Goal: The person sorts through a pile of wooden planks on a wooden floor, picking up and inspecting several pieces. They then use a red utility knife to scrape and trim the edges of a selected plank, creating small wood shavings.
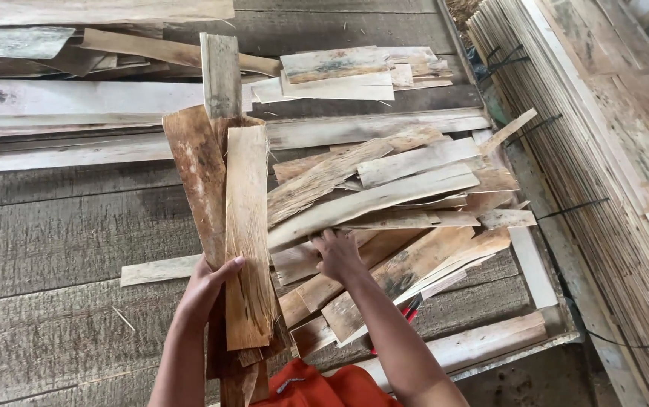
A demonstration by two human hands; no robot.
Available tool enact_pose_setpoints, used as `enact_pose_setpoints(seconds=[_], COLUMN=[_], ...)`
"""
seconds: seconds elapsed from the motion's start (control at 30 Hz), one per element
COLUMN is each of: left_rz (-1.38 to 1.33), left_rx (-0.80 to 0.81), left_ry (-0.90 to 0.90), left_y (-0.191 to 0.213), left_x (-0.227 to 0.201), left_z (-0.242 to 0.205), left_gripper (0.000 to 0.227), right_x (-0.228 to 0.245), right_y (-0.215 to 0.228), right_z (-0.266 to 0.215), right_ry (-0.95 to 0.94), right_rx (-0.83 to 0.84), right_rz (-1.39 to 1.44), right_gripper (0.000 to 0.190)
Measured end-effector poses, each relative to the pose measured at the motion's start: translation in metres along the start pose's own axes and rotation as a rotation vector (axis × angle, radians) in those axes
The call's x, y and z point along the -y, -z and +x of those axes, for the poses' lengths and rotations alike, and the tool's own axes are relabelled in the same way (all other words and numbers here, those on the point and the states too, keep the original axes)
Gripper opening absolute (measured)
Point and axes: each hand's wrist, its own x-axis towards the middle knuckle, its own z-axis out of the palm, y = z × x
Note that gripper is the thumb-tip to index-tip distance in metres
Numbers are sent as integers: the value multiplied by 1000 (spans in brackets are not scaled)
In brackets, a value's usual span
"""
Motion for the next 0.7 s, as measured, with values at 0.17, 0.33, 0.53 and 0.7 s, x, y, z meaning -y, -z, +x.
enact_pose_setpoints(seconds=[0.17,0.33,0.53,0.7], left_rz=[7,6,-11,-44], left_rx=[-48,-93,-70,0], left_ry=[0,-24,-30,-86], left_y=[18,51,37,27], left_x=[-1,27,30,56], left_z=[-11,-2,-14,-3], left_gripper=[47,49,50,39], right_x=[0,-5,1,53], right_y=[35,70,128,179], right_z=[-13,-22,-54,-89], right_ry=[-2,-47,54,446], right_rx=[95,67,-272,-637], right_rz=[255,309,386,444], right_gripper=[7,10,12,10])
